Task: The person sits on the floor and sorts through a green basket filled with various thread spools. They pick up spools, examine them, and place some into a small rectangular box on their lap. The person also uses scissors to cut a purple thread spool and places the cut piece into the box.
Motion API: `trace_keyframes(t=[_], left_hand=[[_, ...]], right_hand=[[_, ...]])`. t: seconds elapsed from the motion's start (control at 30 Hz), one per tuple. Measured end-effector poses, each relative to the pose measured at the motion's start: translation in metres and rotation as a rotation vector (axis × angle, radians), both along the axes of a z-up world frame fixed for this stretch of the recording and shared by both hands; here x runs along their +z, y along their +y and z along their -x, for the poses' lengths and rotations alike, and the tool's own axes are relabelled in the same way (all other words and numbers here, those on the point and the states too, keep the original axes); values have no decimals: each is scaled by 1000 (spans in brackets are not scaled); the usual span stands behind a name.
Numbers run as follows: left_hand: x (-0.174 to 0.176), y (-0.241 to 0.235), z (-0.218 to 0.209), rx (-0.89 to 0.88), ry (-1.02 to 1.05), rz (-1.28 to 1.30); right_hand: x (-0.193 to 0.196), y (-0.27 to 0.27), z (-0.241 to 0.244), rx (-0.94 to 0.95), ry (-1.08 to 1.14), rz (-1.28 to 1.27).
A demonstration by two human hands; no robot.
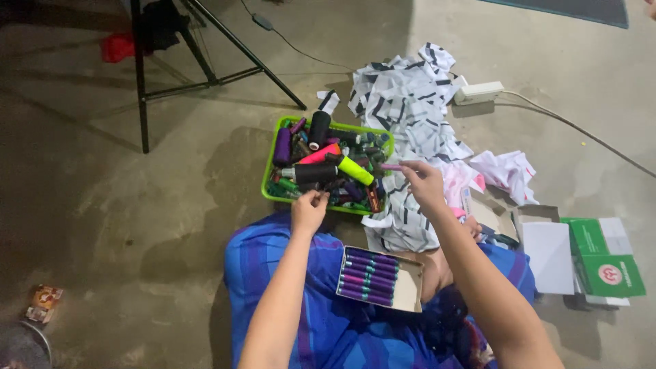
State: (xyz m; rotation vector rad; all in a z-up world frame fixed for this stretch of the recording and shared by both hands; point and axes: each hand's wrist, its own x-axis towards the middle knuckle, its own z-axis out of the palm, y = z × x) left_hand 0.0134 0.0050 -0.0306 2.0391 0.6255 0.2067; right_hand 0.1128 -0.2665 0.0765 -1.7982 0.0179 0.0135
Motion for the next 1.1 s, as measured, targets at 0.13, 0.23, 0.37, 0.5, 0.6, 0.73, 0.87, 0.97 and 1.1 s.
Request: trace_keyframes(t=[0.13,0.23,0.37,0.5,0.6,0.73,0.87,0.97,1.1], left_hand=[[19,-3,6,-24,2,-20],[18,-4,9,-41,-8,-11],[11,-1,10,-45,31,-33],[17,-1,13,-29,47,-77],[16,-3,11,-44,34,-79],[12,-1,7,-46,85,-47],[17,0,11,-30,80,-53],[9,-1,7,-24,76,-56],[9,-2,10,-19,38,-41]], right_hand=[[5,-4,19,-15,19,-79],[3,-2,24,28,16,-20],[28,19,23,41,41,-2],[0,26,15,185,169,330],[-36,19,9,245,122,576],[-26,34,30,374,-41,752],[-3,53,49,508,-78,935],[-8,57,44,508,-101,968],[-88,41,4,382,-104,871]])
